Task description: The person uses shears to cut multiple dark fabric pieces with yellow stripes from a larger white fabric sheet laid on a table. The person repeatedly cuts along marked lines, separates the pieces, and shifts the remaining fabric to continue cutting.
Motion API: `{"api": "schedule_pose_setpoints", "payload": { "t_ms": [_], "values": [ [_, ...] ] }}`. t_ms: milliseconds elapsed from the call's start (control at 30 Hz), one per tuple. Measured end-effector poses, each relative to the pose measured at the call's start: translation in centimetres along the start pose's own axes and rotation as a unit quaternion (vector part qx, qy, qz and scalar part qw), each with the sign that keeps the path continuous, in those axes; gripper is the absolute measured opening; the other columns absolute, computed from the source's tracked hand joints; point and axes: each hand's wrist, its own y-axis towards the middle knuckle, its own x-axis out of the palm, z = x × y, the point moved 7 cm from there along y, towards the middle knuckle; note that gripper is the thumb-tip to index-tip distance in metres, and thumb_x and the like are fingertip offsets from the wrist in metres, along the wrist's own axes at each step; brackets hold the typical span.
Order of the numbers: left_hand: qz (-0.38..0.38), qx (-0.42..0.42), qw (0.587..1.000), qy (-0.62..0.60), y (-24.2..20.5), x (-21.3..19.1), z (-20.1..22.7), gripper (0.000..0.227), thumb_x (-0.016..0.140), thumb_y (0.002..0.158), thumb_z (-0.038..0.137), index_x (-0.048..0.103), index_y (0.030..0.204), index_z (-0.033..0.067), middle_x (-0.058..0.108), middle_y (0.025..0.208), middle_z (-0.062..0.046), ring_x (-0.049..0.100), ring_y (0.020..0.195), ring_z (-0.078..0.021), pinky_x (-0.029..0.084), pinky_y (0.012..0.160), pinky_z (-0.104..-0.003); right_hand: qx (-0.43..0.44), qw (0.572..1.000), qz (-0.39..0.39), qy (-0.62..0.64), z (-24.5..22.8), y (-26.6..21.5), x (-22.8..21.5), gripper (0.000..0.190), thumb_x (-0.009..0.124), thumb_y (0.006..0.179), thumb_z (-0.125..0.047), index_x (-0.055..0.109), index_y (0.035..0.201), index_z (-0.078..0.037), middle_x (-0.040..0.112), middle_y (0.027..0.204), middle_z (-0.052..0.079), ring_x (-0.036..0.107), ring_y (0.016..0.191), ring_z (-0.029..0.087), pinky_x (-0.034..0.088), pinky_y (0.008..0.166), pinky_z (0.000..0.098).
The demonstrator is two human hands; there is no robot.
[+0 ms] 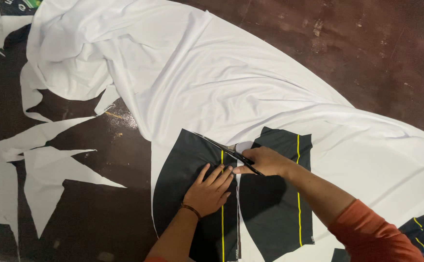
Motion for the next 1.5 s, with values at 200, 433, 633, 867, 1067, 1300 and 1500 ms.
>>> {"api": "schedule_pose_setpoints", "payload": {
  "t_ms": [200, 433, 633, 867, 1067, 1300, 1500],
  "values": [
    [-0.001, -0.006, 1.0, -0.025, -0.3, 0.6, -0.1, 0.052, 0.056, 0.1, 0.04, 0.057, 0.143, 0.0114, 0.052, 0.153, -0.008, 0.048, 0.141, -0.0281, 0.032, 0.118, -0.057, 0.0, 1.0, 0.003, 0.004, -0.7, 0.3, -0.2, 0.057, 0.061, 0.082, -0.073, 0.057, 0.078, -0.016, 0.06, 0.069, -0.002, 0.062, 0.072, 0.013, 0.041, 0.069, 0.0285],
    [0.004, -0.01, 1.0, -0.022, -0.3, 0.8, -0.1, 0.052, 0.061, 0.097, 0.041, 0.06, 0.14, 0.0123, 0.05, 0.156, -0.007, 0.048, 0.141, -0.0279, 0.033, 0.116, -0.056, -0.064, 0.997, 0.033, -0.008, -0.6, 2.3, -0.2, 0.059, 0.06, 0.082, -0.073, 0.06, 0.079, -0.014, 0.06, 0.077, -0.001, 0.062, 0.077, 0.016, 0.043, 0.072, 0.0323],
    [-0.01, -0.006, 0.999, -0.036, -0.4, 1.0, 0.0, 0.048, 0.057, 0.101, 0.04, 0.063, 0.138, 0.0114, 0.049, 0.156, -0.008, 0.045, 0.142, -0.0278, 0.032, 0.116, -0.058, -0.105, 0.994, 0.03, -0.004, -2.5, 2.8, -1.0, 0.06, 0.067, 0.084, -0.068, 0.056, 0.071, -0.011, 0.051, 0.068, 0.0, 0.051, 0.067, 0.015, 0.038, 0.063, 0.033],
    [0.014, -0.007, 1.0, -0.025, -0.3, 0.6, -0.1, 0.049, 0.058, 0.1, 0.04, 0.063, 0.139, 0.0116, 0.051, 0.155, -0.006, 0.045, 0.142, -0.0257, 0.033, 0.117, -0.056, -0.058, 0.998, 0.02, -0.002, -2.9, 2.6, -1.3, 0.059, 0.066, 0.082, -0.07, 0.057, 0.071, -0.013, 0.05, 0.064, -0.001, 0.051, 0.065, 0.013, 0.04, 0.064, 0.0306],
    [0.042, -0.003, 0.999, -0.016, -0.6, 2.0, -0.3, 0.052, 0.052, 0.1, 0.04, 0.055, 0.144, 0.0127, 0.047, 0.156, -0.006, 0.044, 0.143, -0.0269, 0.031, 0.119, -0.058, -0.024, 0.999, 0.032, 0.032, -3.1, 3.3, -1.5, 0.053, 0.071, 0.079, -0.069, 0.061, 0.071, -0.018, 0.058, 0.057, -0.002, 0.06, 0.059, 0.014, 0.045, 0.064, 0.0287],
    [0.034, -0.02, 0.995, -0.093, -1.2, 2.7, 0.0, 0.056, 0.034, 0.105, 0.044, 0.05, 0.147, 0.0111, 0.049, 0.153, -0.011, 0.039, 0.148, -0.0309, 0.017, 0.124, -0.06, 0.039, 0.986, 0.092, 0.134, -3.3, -4.9, 1.0, 0.064, 0.074, 0.072, -0.074, 0.065, 0.078, -0.011, 0.069, 0.057, 0.01, 0.075, 0.066, 0.029, 0.052, 0.071, 0.0373],
    [-0.018, -0.096, 0.969, -0.227, -0.2, 3.8, -1.7, 0.065, 0.057, 0.096, 0.048, 0.044, 0.153, 0.0182, 0.052, 0.152, -0.01, 0.046, 0.144, -0.0311, 0.028, 0.122, -0.061, 0.028, 0.879, 0.239, 0.412, 3.9, -10.3, 19.5, 0.048, 0.081, 0.079, -0.052, 0.075, 0.097, -0.007, 0.083, 0.074, 0.019, 0.079, 0.074, 0.033, 0.057, 0.069, 0.0396]
  ]
}}
